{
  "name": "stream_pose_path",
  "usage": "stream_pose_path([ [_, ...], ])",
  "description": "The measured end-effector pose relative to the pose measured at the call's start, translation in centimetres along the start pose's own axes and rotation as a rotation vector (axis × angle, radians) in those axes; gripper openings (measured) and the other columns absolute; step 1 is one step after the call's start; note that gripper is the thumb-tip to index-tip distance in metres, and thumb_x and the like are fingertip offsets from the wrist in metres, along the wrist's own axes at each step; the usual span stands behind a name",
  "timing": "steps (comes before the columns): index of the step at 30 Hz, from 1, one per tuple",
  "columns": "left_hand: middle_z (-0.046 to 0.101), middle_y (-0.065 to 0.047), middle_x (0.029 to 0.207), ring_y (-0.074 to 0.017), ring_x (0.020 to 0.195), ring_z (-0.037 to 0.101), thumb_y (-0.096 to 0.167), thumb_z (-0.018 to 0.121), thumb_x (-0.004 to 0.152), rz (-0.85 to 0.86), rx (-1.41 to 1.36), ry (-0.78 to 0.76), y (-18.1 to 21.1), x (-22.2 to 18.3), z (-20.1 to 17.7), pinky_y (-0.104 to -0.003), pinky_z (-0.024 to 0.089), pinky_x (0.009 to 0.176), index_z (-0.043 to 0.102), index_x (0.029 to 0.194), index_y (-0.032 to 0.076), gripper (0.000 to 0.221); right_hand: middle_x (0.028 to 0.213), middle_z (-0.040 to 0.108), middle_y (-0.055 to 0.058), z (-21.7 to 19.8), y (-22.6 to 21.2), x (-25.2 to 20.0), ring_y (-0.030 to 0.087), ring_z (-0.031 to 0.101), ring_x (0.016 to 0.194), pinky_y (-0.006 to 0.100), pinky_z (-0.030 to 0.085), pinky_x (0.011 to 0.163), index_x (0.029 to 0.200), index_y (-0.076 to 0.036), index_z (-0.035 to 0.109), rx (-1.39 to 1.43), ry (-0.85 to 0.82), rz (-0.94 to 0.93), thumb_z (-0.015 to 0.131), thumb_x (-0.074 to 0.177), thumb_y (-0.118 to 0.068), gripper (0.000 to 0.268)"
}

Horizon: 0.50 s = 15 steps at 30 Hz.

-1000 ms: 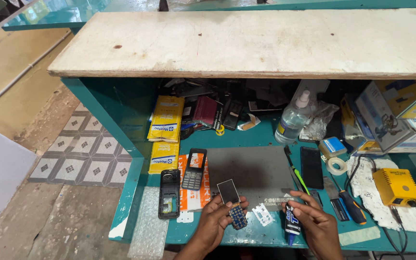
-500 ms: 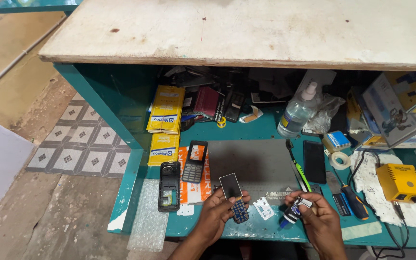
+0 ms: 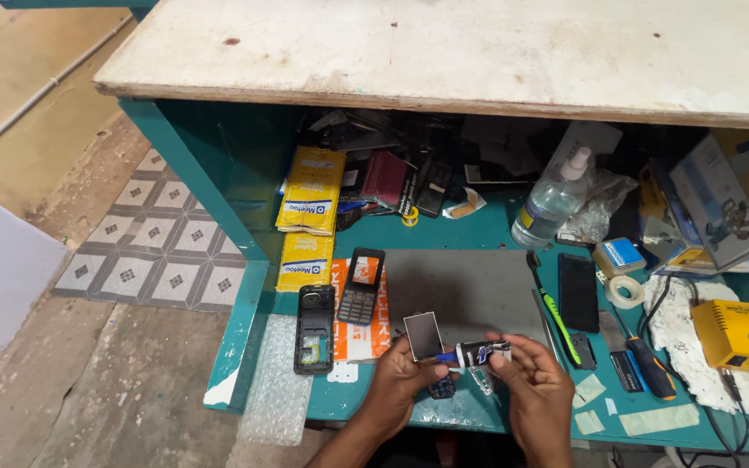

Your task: The person uses tweezers to manipulate small components on a mobile phone's circuit board. They then apply glue from a tube to the board and attach a small metal bracket, pressing it into place.

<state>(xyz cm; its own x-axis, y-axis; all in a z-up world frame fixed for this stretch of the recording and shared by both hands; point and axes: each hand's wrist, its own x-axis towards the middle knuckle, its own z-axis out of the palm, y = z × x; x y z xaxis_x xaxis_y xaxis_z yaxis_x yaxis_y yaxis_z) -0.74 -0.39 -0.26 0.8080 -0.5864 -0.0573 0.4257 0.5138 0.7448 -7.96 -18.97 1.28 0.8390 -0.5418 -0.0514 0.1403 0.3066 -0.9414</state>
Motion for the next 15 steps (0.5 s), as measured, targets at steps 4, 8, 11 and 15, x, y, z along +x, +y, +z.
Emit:
stream_pose_path([
  [4, 0.075, -0.014, 0.111, -0.0202, 0.098, 0.074, -0.007, 0.069, 0.091, 0.001, -0.033, 0.073, -0.5, 0.0, -0.3, -0.034, 0.059, 0.087, 0.059, 0.122, 0.000, 0.034, 0.116, 0.075, 0.024, 1.3, -0.4, -1.5, 0.021, 0.074, 0.097, 0.031, 0.063, 0.079, 0.119, 0.008, 0.065, -0.145, 0.033, -0.002, 0.070, 0.084, 0.008, 0.036],
  [8, 0.075, -0.015, 0.109, -0.0214, 0.098, 0.075, -0.006, 0.070, 0.089, -0.017, -0.032, 0.084, -0.5, 0.0, -0.3, -0.034, 0.061, 0.086, 0.059, 0.121, 0.002, 0.034, 0.113, 0.075, 0.024, 1.7, -0.5, -1.9, 0.021, 0.074, 0.093, 0.030, 0.063, 0.075, 0.121, 0.008, 0.065, -0.209, 0.146, 0.012, 0.072, 0.082, 0.009, 0.039],
  [11, 0.075, -0.015, 0.110, -0.0217, 0.097, 0.076, -0.006, 0.073, 0.087, -0.024, 0.005, 0.026, -0.3, 0.0, -0.4, -0.033, 0.062, 0.087, 0.059, 0.120, 0.001, 0.036, 0.110, 0.075, 0.025, 1.7, -0.5, -1.9, 0.022, 0.074, 0.093, 0.030, 0.063, 0.075, 0.122, 0.008, 0.065, -0.238, 0.198, 0.029, 0.073, 0.082, 0.010, 0.041],
  [15, 0.075, -0.014, 0.108, -0.0203, 0.096, 0.076, -0.005, 0.077, 0.084, -0.042, 0.015, 0.066, -0.2, -0.1, 0.0, -0.033, 0.062, 0.088, 0.059, 0.119, 0.001, 0.040, 0.111, 0.074, 0.024, 1.5, -0.2, -1.9, 0.021, 0.074, 0.096, 0.029, 0.064, 0.077, 0.121, 0.008, 0.063, -0.212, 0.184, 0.011, 0.072, 0.081, 0.011, 0.041],
])
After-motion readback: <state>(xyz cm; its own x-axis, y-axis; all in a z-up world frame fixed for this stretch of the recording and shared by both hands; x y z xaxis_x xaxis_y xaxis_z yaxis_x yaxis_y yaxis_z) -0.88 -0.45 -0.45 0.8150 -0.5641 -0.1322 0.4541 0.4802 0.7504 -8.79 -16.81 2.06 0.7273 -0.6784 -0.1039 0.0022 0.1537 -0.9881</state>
